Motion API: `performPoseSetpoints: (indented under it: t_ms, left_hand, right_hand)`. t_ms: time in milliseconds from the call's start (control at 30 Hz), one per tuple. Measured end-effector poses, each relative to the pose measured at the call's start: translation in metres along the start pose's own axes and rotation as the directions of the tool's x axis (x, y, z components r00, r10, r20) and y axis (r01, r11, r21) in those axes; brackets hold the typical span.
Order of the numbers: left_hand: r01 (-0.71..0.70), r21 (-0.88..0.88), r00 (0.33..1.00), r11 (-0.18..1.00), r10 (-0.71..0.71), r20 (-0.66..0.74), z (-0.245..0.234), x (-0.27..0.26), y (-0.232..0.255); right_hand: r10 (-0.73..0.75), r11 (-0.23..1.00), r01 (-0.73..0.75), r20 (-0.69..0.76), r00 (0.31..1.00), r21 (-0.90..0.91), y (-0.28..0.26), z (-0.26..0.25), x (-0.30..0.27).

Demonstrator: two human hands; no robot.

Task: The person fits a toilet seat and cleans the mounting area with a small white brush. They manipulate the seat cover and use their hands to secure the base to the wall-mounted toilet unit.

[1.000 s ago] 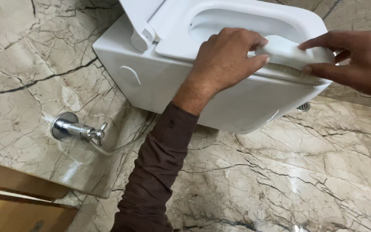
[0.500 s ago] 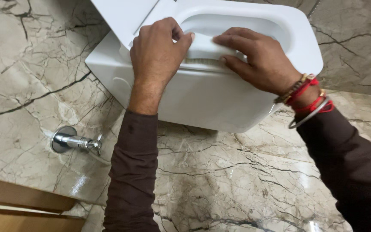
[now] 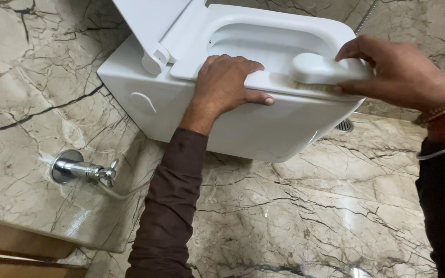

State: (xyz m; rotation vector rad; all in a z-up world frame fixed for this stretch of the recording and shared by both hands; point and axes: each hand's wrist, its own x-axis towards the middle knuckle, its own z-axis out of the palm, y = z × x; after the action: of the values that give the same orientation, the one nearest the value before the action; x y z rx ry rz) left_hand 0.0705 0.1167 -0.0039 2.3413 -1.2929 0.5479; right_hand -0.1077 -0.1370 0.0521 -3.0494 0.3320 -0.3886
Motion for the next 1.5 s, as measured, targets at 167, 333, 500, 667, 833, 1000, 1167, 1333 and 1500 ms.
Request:
performPoseSetpoints:
  t_ms: [167,333,500,667,833,1000,1167,1333,1500]
  left_hand:
    - [0.075,-0.096,0.996,0.993,-0.07,0.053,-0.004,0.004,-0.003]
    - [0.037,-0.098,0.999,0.995,-0.036,0.013,0.003,0.003,-0.008]
    - [-0.02,-0.064,0.998,0.998,0.016,-0.063,0.008,0.001,-0.011]
    - [-0.007,-0.057,0.999,0.998,0.005,-0.045,0.008,0.003,-0.011]
    - [-0.045,-0.052,0.995,0.998,0.04,-0.095,0.008,0.003,-0.011]
    - [-0.059,-0.397,0.99,0.916,0.002,-0.142,0.004,0.009,-0.024]
    - [-0.238,-0.491,0.95,0.838,0.096,-0.297,0.004,0.006,-0.031]
    - [-0.335,-0.495,0.765,0.802,-0.075,-0.64,0.001,0.003,-0.04]
    - [-0.351,-0.413,0.235,0.84,-0.348,-0.908,-0.008,0.0,-0.077]
  right_hand:
    - [-0.019,0.88,0.108,-0.194,0.981,0.462,-0.015,-0.019,-0.015]
    - [0.001,0.842,0.113,-0.211,0.977,0.527,-0.019,-0.028,-0.028]
    - [-0.007,0.907,0.061,-0.13,0.992,0.416,-0.018,-0.014,-0.009]
    - [0.001,0.963,0.014,-0.056,0.998,0.271,-0.019,0.003,-0.001]
    - [-0.075,0.969,0.084,-0.047,0.996,0.23,-0.029,0.014,0.012]
    - [0.004,0.996,-0.007,0.035,0.999,0.086,-0.04,0.017,0.017]
    - [-0.101,0.971,0.1,-0.005,0.995,0.217,-0.04,0.02,0.015]
    - [-0.014,0.996,0.014,0.006,1.0,0.093,-0.042,0.017,0.014]
    - [-0.082,0.96,0.091,-0.044,0.996,0.267,-0.034,0.031,0.019]
